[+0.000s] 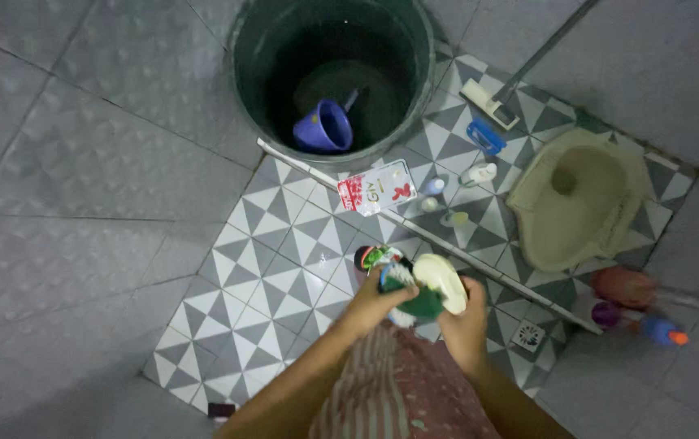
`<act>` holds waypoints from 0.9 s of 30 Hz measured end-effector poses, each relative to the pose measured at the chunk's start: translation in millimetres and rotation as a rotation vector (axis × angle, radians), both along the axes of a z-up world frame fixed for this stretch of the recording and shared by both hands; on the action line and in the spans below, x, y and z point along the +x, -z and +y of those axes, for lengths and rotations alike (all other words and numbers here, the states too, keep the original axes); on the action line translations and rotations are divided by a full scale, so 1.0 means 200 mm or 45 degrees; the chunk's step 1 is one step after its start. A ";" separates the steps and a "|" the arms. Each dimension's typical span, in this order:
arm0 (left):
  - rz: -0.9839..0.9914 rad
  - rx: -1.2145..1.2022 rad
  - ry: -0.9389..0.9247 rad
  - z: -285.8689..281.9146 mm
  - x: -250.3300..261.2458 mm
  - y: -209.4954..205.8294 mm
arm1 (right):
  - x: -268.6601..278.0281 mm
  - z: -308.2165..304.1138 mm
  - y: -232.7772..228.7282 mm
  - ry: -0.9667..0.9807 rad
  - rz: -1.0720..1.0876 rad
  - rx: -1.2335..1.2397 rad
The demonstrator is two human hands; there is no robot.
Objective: The person removes items from a wall-mounted bathroom shelf, including bottles, a brush, and a sponge, then places them on the floor. They scoop water from a large tub with a blue scoop and pour it over the shelf to rinse it. Finally, they scrub the shelf with a green sponge.
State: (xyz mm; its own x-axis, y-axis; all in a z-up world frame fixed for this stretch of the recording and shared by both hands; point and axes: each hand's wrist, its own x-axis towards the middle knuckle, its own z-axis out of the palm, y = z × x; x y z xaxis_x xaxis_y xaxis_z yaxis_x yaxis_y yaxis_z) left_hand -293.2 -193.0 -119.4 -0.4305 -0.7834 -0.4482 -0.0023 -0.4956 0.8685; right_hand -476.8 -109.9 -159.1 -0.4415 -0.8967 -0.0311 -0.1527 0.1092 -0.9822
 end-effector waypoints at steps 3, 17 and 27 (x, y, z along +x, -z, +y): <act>-0.161 0.111 -0.009 -0.16 -0.04 0.15 | -0.05 -0.14 0.20 0.042 -0.135 0.092; -0.292 0.256 -0.217 -0.82 -0.38 1.03 | -0.31 -0.89 0.94 0.131 -0.062 0.412; -0.296 0.124 -0.410 -1.25 -0.57 1.93 | -0.50 -1.40 1.81 0.067 0.041 0.757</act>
State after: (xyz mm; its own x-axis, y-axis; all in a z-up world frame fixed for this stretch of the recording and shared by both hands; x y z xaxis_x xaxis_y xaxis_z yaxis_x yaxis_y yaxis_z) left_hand -406.7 -442.8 -505.1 -0.0487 -0.8107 -0.5834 -0.0241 -0.5829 0.8122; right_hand -577.0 -389.6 -520.9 -0.4939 -0.7064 -0.5070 -0.1607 0.6472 -0.7452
